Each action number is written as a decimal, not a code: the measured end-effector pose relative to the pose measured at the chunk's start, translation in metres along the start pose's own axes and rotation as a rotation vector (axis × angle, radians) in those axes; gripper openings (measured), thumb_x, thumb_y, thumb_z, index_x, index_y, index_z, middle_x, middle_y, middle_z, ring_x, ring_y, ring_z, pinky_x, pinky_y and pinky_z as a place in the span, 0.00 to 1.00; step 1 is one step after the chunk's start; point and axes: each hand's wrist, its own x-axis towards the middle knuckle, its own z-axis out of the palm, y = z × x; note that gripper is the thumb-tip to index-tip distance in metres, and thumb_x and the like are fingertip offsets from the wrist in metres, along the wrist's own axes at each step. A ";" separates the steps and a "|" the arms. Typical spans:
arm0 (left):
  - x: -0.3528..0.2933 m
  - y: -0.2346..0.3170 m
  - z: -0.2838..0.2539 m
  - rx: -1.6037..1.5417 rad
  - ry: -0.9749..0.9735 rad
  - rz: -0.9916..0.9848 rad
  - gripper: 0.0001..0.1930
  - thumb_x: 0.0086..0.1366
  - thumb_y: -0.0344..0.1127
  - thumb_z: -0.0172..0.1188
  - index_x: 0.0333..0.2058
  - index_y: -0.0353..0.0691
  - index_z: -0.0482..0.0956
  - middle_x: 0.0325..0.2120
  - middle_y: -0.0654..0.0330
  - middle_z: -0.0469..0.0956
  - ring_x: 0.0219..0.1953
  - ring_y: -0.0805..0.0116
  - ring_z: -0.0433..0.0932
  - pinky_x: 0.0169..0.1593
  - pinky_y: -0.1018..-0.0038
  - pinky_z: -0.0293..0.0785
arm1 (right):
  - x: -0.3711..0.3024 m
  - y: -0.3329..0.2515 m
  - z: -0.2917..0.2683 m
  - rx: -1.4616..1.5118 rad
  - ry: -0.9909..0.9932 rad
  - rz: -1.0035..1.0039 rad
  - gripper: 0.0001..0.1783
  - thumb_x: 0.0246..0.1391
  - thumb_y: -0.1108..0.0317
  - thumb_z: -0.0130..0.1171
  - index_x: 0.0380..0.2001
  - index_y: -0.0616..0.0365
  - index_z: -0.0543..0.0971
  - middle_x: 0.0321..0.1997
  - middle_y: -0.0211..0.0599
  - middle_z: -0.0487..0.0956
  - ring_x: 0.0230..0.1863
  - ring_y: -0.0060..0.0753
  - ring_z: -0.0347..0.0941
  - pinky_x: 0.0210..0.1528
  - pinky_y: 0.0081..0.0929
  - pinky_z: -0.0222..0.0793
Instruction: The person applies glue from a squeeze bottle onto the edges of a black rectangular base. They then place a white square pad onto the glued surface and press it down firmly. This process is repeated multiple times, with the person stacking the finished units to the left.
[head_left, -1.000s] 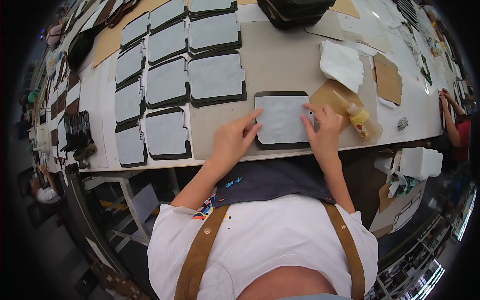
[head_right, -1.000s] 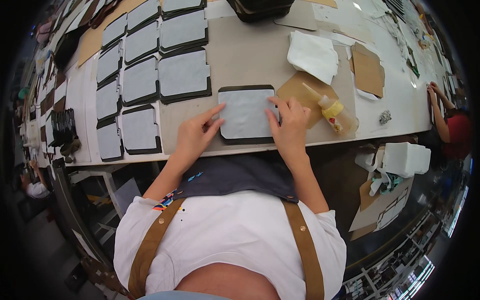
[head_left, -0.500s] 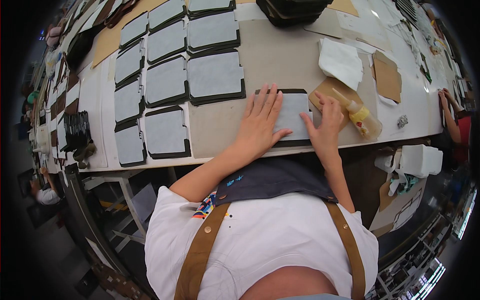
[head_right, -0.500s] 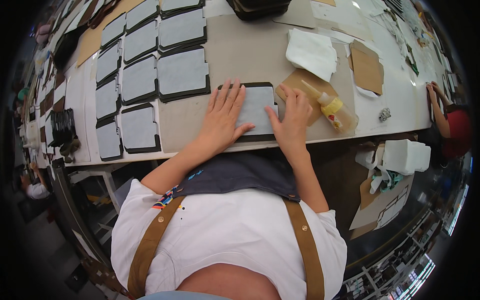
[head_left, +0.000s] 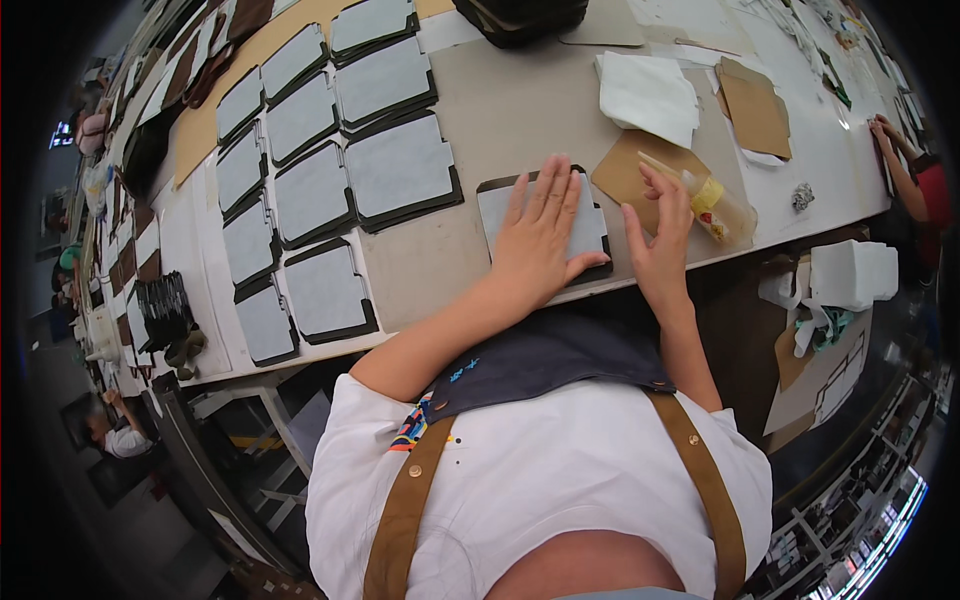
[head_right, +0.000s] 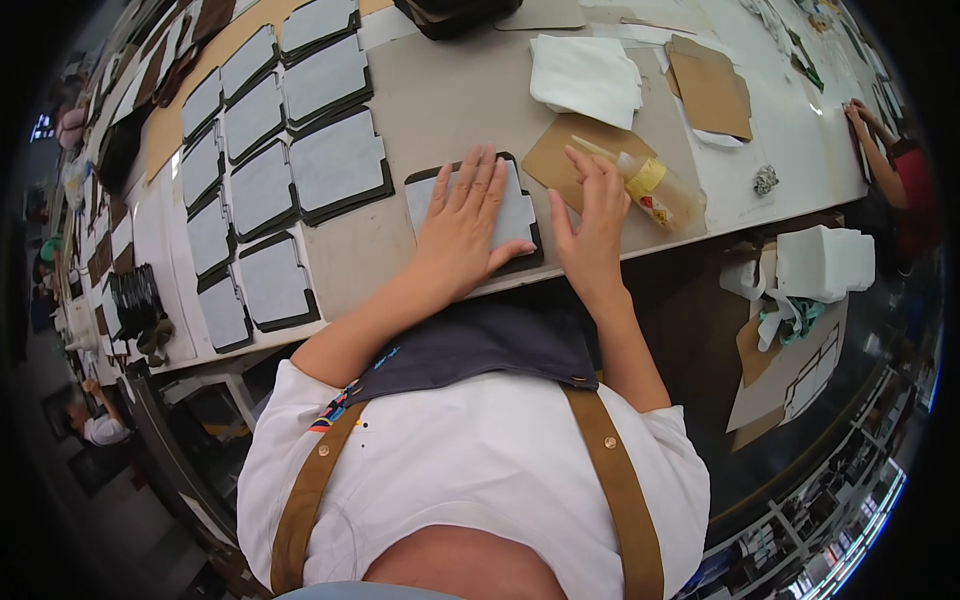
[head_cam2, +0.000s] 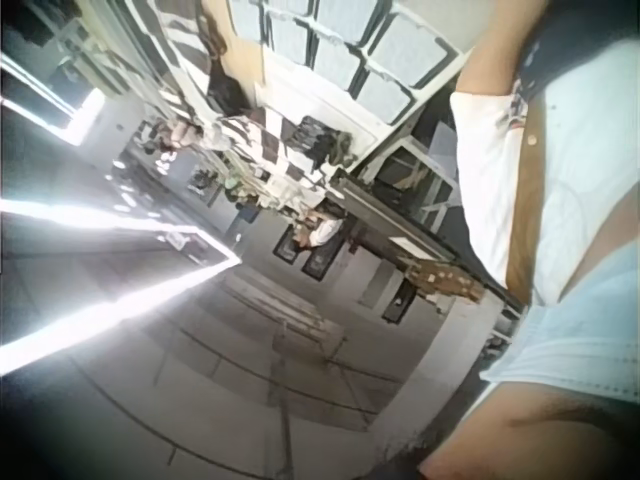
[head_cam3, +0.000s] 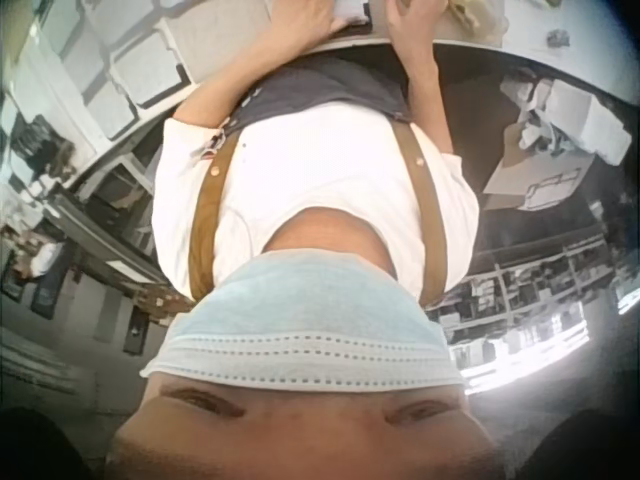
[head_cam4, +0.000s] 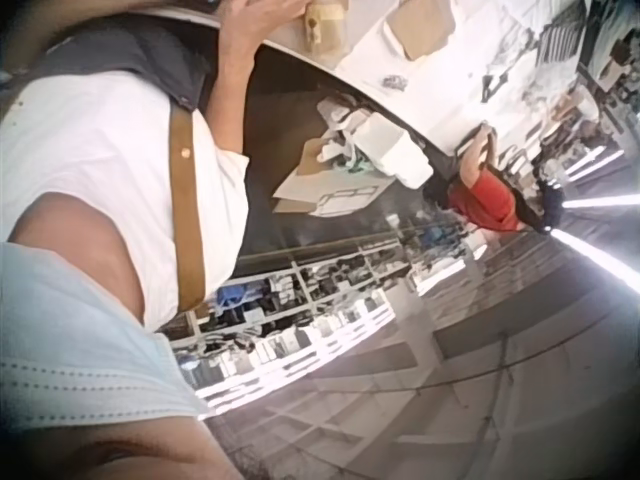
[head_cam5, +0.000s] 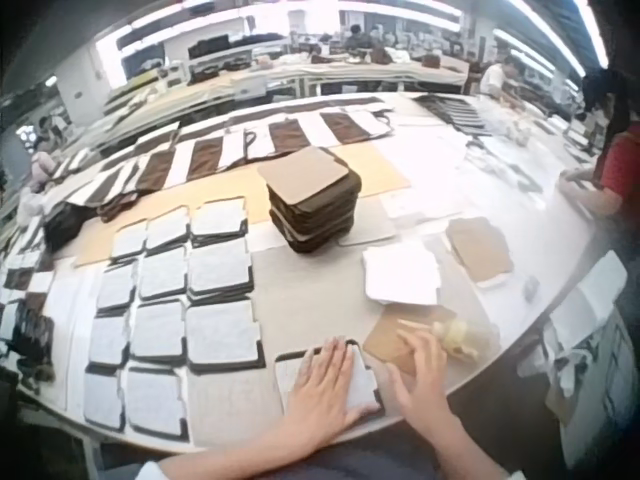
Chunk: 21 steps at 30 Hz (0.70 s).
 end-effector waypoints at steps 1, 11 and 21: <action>0.004 0.007 0.001 0.006 -0.001 0.032 0.52 0.64 0.69 0.51 0.70 0.29 0.52 0.73 0.46 0.47 0.77 0.53 0.40 0.75 0.52 0.34 | -0.002 0.000 -0.002 -0.002 0.013 0.001 0.29 0.56 0.71 0.61 0.62 0.56 0.70 0.57 0.41 0.69 0.52 0.39 0.68 0.61 0.39 0.56; -0.030 0.018 -0.017 -0.137 -0.173 0.288 0.47 0.64 0.66 0.51 0.70 0.34 0.56 0.73 0.51 0.51 0.75 0.53 0.47 0.75 0.54 0.43 | -0.020 0.000 -0.019 0.033 -0.002 -0.130 0.20 0.52 0.74 0.64 0.50 0.54 0.79 0.50 0.38 0.74 0.52 0.41 0.69 0.59 0.39 0.58; -0.093 -0.042 -0.038 -0.472 -0.014 0.135 0.31 0.72 0.53 0.49 0.64 0.35 0.68 0.61 0.52 0.73 0.65 0.52 0.70 0.67 0.53 0.63 | -0.020 -0.014 -0.015 0.049 -0.305 -0.437 0.13 0.45 0.72 0.70 0.36 0.52 0.81 0.42 0.30 0.75 0.48 0.37 0.69 0.58 0.40 0.57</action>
